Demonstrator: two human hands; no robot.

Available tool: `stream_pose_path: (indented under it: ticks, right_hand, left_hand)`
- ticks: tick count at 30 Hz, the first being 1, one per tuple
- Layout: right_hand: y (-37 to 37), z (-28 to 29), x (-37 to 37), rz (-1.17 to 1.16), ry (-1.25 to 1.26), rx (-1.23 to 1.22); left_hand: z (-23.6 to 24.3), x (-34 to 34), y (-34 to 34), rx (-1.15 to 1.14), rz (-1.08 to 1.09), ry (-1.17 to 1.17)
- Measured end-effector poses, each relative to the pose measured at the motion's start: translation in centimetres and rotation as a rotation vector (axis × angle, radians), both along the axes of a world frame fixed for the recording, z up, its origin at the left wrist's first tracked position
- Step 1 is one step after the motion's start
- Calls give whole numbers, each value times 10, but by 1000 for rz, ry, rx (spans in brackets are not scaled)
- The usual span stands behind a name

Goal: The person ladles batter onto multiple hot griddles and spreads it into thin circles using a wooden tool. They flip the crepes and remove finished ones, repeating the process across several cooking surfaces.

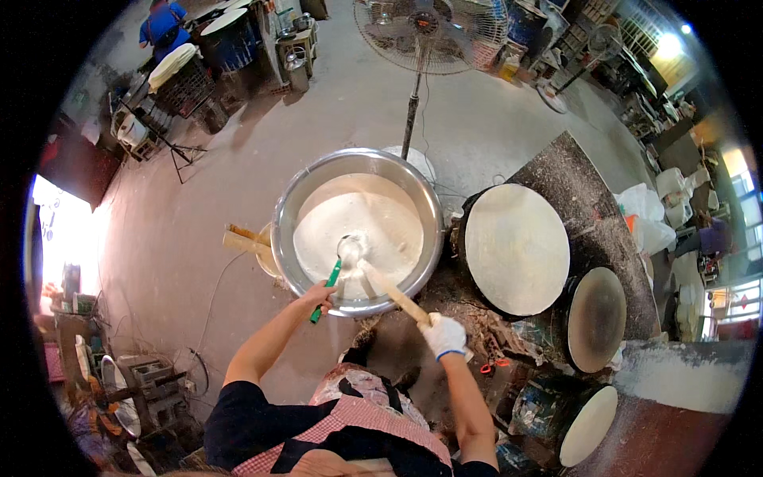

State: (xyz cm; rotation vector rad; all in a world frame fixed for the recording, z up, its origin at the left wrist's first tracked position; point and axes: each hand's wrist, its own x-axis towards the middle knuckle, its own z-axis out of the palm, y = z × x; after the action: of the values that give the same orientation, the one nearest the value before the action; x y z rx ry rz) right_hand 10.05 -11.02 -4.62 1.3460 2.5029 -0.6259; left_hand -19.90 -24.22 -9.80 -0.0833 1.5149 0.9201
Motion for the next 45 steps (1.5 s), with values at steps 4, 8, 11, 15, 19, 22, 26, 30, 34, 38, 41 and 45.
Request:
stream_pose_path:
  ticks: [4, 8, 11, 15, 19, 22, 26, 30, 34, 38, 41, 45]
  right_hand:
    - [-27, 18, 14, -53, 141, 11]
    - [-27, 74, 23, -122, 487, 149]
    - [0, 127, 2, -71, 809, 346]
    - [43, 204, -23, 24, 958, 590]
    - [64, 244, -39, -29, 1179, 586]
    - [63, 244, -50, -104, 1354, 342]
    - [45, 158, -40, -244, 1257, -239]
    - [24, 62, -15, -229, 982, -317]
    - [6, 105, 16, -314, 962, -206]
    - [-10, 94, 23, -394, 954, -234]
    - [-25, 32, 64, -473, 705, -246]
    - [-54, 58, 128, -653, 791, -120]
  left_hand:
    - [29, 6, 3, -129, 482, -699]
    - [179, 16, 4, 305, 360, -453]
    - [272, 8, 4, 598, 156, -317]
    - [380, 13, 8, 784, 75, 85]
    - [435, 4, 10, 931, 80, 381]
    - [437, -10, 15, 986, 88, 601]
    - [329, -29, 4, 744, 50, 566]
    - [244, -37, -9, 378, 383, -622]
    - [256, -18, -5, 524, 42, -100]
    - [231, 13, 16, 590, -56, 0]
    - [210, 14, 35, 342, 114, -479]
    - [240, 69, 58, 468, -233, -267]
